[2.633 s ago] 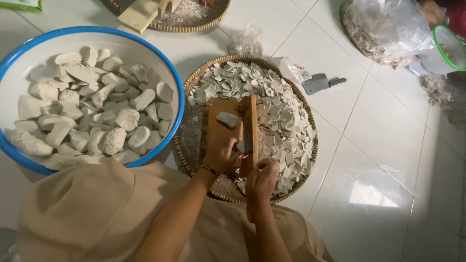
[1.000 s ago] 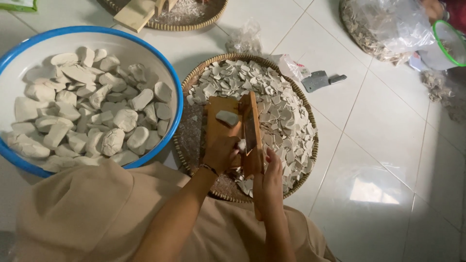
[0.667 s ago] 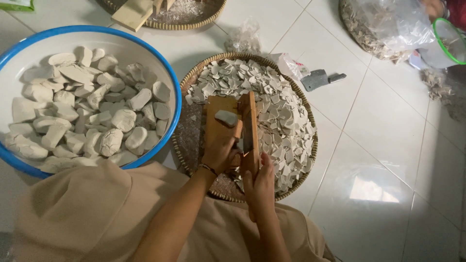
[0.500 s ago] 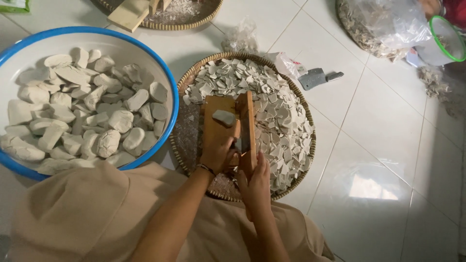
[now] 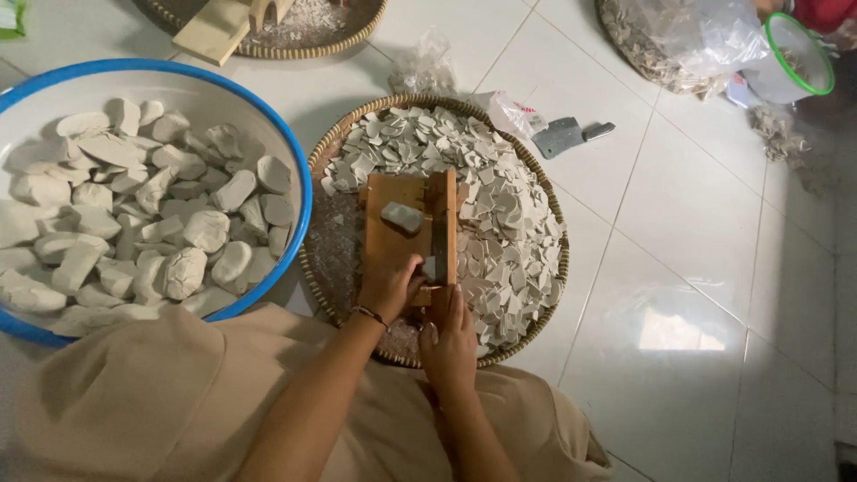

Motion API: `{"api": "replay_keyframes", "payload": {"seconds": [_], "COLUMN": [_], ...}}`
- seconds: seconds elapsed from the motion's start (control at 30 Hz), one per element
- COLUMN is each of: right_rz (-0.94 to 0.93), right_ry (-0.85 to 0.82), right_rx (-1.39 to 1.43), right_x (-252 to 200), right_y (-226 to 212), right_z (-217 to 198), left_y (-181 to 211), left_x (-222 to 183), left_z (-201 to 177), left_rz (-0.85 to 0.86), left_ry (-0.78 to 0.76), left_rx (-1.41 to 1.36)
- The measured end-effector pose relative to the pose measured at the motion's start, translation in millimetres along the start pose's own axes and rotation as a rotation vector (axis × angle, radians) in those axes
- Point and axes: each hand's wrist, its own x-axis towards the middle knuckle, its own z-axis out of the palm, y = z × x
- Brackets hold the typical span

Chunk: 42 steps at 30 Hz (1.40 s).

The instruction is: Slicing solid white food chunks into thin flakes using a manual wooden slicer over a woven tray.

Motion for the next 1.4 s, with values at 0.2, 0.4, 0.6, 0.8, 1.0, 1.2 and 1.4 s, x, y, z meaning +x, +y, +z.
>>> {"api": "replay_keyframes", "payload": {"seconds": [0.2, 0.4, 0.6, 0.8, 1.0, 1.2, 1.4], "right_rz": [-0.094, 0.178, 0.258, 0.212, 0.214, -0.235, -0.037], "right_ry": [-0.030, -0.123, -0.137, -0.036, -0.169, 0.031, -0.215], "right_rx": [0.005, 0.199, 0.249, 0.498, 0.121, -0.162, -0.149], "right_x": [-5, 5, 1, -2, 2, 7, 6], "right_y": [-17, -20, -36, -47, -60, -41, -51], "right_z": [-22, -34, -61, -89, -109, -91, -74], "left_y": [-25, 4, -11, 14, 10, 17, 30], "left_x": [-1, 11, 10, 11, 10, 14, 16], "left_z": [34, -8, 8, -15, -13, -20, -38], "left_rz": [-0.009, 0.010, 0.031, 0.047, 0.192, 0.253, 0.261], "left_ry": [0.083, 0.035, 0.008, 0.006, 0.164, 0.249, 0.228], "left_rx": [0.188, -0.011, -0.030, -0.080, -0.061, -0.139, -0.204]}}
